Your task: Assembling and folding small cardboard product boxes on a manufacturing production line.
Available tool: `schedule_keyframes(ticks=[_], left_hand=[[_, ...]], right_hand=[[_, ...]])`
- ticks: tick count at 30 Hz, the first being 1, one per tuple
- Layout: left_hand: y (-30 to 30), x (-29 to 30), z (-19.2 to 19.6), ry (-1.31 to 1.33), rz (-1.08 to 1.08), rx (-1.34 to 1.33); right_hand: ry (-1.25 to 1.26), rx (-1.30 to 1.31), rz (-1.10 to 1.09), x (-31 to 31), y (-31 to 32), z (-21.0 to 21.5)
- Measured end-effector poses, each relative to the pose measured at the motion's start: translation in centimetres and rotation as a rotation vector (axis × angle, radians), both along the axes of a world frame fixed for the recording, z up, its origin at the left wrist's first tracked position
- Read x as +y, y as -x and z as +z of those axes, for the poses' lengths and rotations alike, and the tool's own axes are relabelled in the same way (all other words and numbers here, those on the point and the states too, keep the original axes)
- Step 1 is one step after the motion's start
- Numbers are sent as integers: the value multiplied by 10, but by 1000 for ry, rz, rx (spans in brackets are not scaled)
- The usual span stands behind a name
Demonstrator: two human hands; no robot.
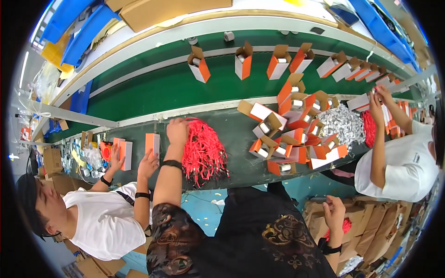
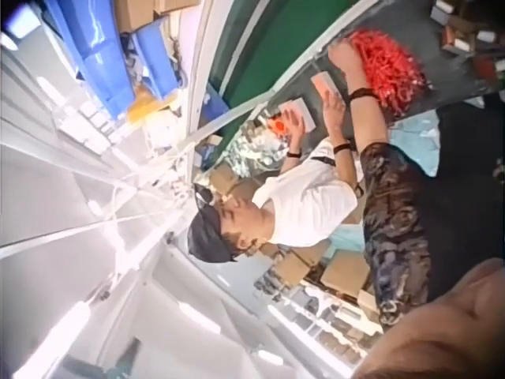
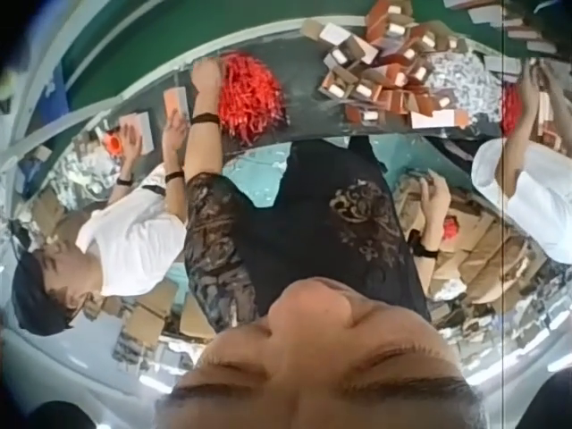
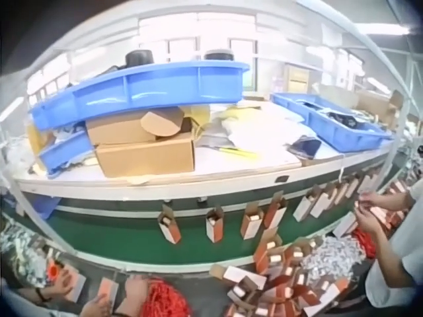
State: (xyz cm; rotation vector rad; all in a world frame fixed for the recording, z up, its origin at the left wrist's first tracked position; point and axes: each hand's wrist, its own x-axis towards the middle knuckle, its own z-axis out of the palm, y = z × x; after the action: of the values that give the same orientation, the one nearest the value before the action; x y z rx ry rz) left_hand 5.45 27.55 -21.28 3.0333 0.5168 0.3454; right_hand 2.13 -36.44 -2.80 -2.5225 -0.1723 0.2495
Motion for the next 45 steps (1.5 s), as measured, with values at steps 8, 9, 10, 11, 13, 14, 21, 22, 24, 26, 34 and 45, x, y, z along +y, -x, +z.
schedule_keyframes(ticks=[8,9,10,11,13,14,21,22,24,26,34,45], left_hand=[[14,-26,161,1017,-13,-292],[13,-32,181,1002,-17,-297],[13,-39,205,1045,-43,-387],[17,-45,228,1086,-67,-481],[19,-57,273,1030,-93,-630],[20,-66,291,1073,-133,-736],[37,-149,382,1246,-552,-879],[34,-165,389,1266,-602,-854],[30,-189,394,1345,-716,-801],[25,-201,394,1403,-802,-748],[23,-212,364,1794,-699,-777],[17,-256,250,1987,-823,-380]], right_hand=[[-41,-122,221,4,-49,-12],[-55,-129,221,10,-59,-10],[-71,-125,279,19,-69,-7],[-85,-122,344,27,-78,-3],[-131,-146,381,39,-93,-6],[-194,-157,445,48,-100,-4],[-643,-316,827,170,-140,71],[-709,-392,816,194,-142,88],[-803,-516,842,238,-144,115],[-866,-540,935,268,-146,120],[-969,441,1067,226,-140,117],[-1121,-73,863,141,-125,167]])
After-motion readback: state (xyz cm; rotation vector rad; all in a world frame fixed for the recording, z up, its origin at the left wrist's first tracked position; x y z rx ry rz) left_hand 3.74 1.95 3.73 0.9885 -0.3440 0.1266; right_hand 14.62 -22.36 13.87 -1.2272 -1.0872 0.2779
